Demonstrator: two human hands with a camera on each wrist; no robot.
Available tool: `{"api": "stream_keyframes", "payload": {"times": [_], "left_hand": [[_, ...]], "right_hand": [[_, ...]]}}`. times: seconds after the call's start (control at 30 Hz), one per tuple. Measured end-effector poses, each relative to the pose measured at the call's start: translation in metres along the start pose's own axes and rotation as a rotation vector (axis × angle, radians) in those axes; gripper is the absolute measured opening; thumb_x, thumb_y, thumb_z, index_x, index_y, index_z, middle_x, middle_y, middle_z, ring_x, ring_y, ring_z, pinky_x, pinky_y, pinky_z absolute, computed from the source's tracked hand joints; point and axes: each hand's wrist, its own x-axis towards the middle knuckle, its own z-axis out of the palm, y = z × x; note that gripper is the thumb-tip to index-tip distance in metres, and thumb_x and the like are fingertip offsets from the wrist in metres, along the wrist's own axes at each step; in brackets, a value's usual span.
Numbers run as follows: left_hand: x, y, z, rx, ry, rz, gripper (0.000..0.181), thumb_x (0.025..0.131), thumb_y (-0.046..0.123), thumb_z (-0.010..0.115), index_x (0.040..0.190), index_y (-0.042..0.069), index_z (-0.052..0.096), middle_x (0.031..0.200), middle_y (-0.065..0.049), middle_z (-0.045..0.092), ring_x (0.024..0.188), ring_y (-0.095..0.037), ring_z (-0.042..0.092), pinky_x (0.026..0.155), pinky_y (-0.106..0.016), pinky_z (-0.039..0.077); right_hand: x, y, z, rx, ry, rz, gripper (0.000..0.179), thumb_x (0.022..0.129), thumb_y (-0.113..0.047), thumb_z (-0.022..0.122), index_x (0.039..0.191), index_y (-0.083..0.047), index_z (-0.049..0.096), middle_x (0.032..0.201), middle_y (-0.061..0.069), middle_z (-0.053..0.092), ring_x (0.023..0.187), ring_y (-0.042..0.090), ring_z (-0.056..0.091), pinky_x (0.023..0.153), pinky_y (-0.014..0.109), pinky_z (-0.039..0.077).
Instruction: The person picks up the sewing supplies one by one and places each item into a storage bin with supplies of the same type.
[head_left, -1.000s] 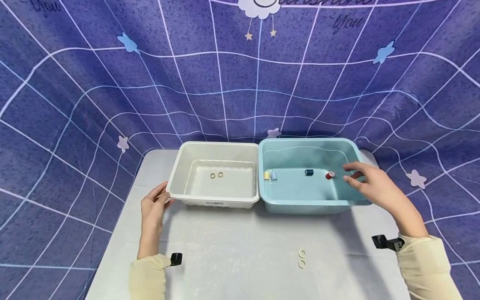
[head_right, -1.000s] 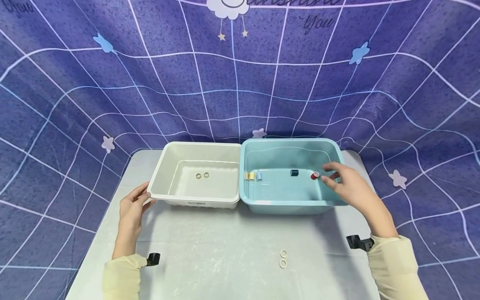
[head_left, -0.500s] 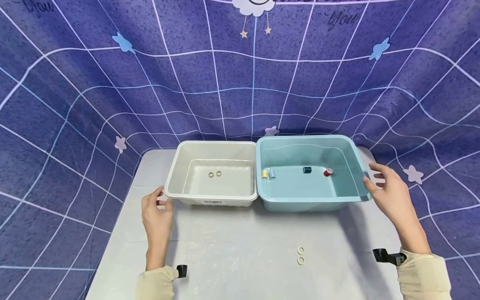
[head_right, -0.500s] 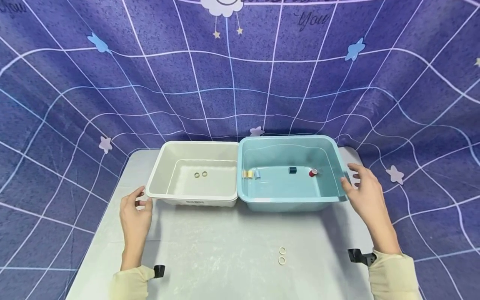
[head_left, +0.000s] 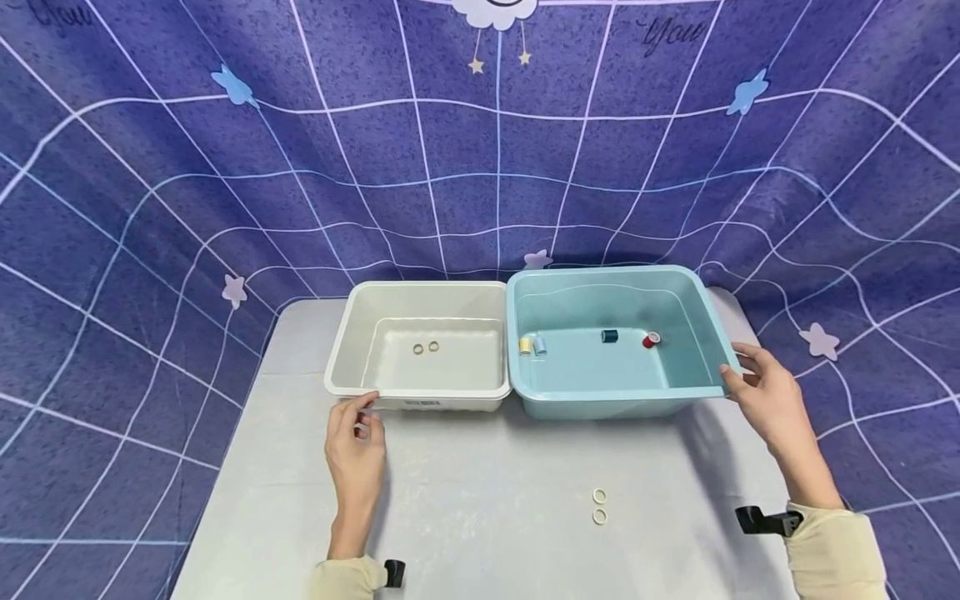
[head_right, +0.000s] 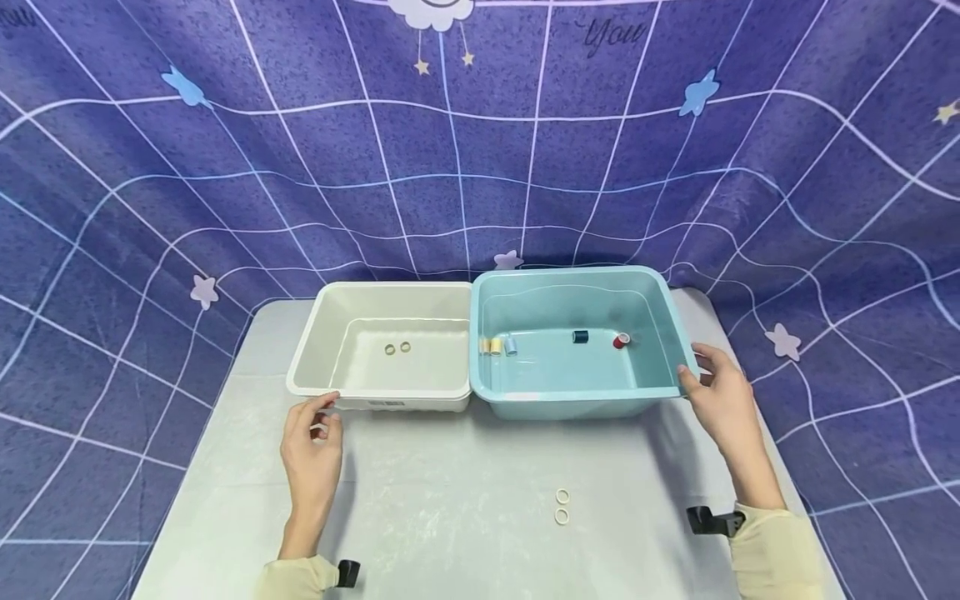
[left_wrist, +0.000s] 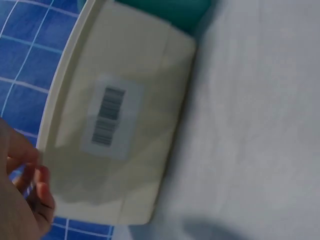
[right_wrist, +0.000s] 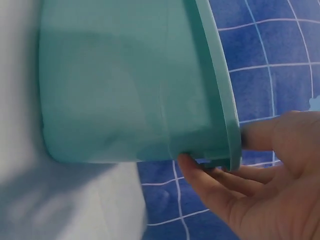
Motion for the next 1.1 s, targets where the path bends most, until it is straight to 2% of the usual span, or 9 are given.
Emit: {"api": "stream_keyframes", "payload": {"times": [0.07,0.13,0.2,0.33,0.43,0.6,0.7,0.9,1.1], "left_hand": [[-0.006,0.000,0.004,-0.047,-0.011,0.050,0.035,0.089,-0.017,0.063,0.116,0.003,0.075,0.111,-0.014,0.065,0.086,-0.008,0.056,0.066,-0.013,0.044],[-0.011,0.000,0.009,-0.095,-0.035,0.087,0.035,0.089,-0.019,0.063,0.114,0.002,0.075,0.109,-0.013,0.065,0.086,-0.004,0.053,0.064,-0.015,0.044],[-0.016,0.000,0.013,-0.109,-0.080,0.109,0.036,0.087,-0.021,0.063,0.112,0.003,0.076,0.108,-0.013,0.064,0.085,-0.004,0.053,0.064,-0.016,0.045],[-0.027,0.005,0.024,-0.111,-0.175,0.123,0.038,0.085,-0.021,0.066,0.110,0.005,0.077,0.108,-0.010,0.064,0.083,-0.007,0.055,0.066,-0.013,0.046],[-0.035,0.011,0.032,-0.116,-0.243,0.111,0.038,0.085,-0.018,0.069,0.110,0.009,0.077,0.110,-0.005,0.065,0.082,-0.008,0.057,0.066,-0.012,0.047],[-0.046,0.020,0.047,-0.128,-0.398,0.065,0.036,0.088,-0.012,0.071,0.111,0.015,0.077,0.113,0.004,0.065,0.085,-0.006,0.058,0.068,-0.017,0.051],[-0.054,0.024,0.056,-0.129,-0.506,0.051,0.037,0.089,-0.009,0.072,0.111,0.020,0.077,0.112,0.009,0.064,0.086,-0.004,0.058,0.068,-0.019,0.052],[-0.071,0.032,0.080,-0.143,-0.729,0.156,0.037,0.091,-0.004,0.071,0.116,0.023,0.075,0.116,0.008,0.065,0.093,-0.011,0.064,0.072,-0.021,0.055],[-0.092,0.042,0.107,-0.098,-0.981,0.291,0.035,0.096,0.007,0.069,0.127,0.024,0.071,0.125,0.009,0.064,0.107,-0.012,0.062,0.089,-0.022,0.055]], "right_hand": [[0.000,0.004,0.002,0.058,-0.015,0.018,0.055,0.107,-0.018,0.056,0.150,0.014,0.042,0.137,0.044,0.055,0.087,-0.005,0.065,0.065,0.004,0.054],[0.001,0.008,0.003,0.123,-0.033,0.049,0.057,0.107,-0.018,0.055,0.149,0.016,0.040,0.125,0.036,0.066,0.080,-0.020,0.053,0.067,0.007,0.058],[0.002,0.011,0.004,0.183,-0.043,0.081,0.058,0.107,-0.018,0.056,0.149,0.019,0.038,0.106,0.016,0.073,0.078,-0.015,0.060,0.069,0.009,0.059],[0.003,0.016,0.004,0.353,-0.065,0.140,0.064,0.106,-0.016,0.059,0.151,0.021,0.032,0.089,-0.024,0.064,0.078,-0.009,0.067,0.073,0.011,0.061],[0.003,0.018,0.003,0.535,-0.094,0.167,0.056,0.104,-0.014,0.063,0.145,0.017,0.040,0.087,-0.022,0.068,0.078,-0.004,0.070,0.074,0.014,0.062],[0.001,0.023,-0.004,0.730,-0.151,0.196,0.006,0.103,-0.016,0.066,0.107,-0.011,0.065,0.090,-0.012,0.072,0.080,0.001,0.074,0.077,0.017,0.063],[-0.001,0.026,-0.006,0.789,-0.182,0.207,0.009,0.104,-0.017,0.065,0.097,-0.017,0.071,0.093,-0.010,0.070,0.083,0.002,0.074,0.080,0.017,0.063],[-0.005,0.029,-0.004,0.876,-0.189,0.214,0.012,0.104,-0.017,0.064,0.099,-0.015,0.074,0.098,-0.009,0.070,0.087,0.004,0.075,0.083,0.017,0.062],[-0.006,0.030,-0.001,0.880,-0.159,0.214,0.010,0.105,-0.019,0.063,0.100,-0.016,0.072,0.098,-0.011,0.070,0.086,0.002,0.074,0.082,0.015,0.061]]}}
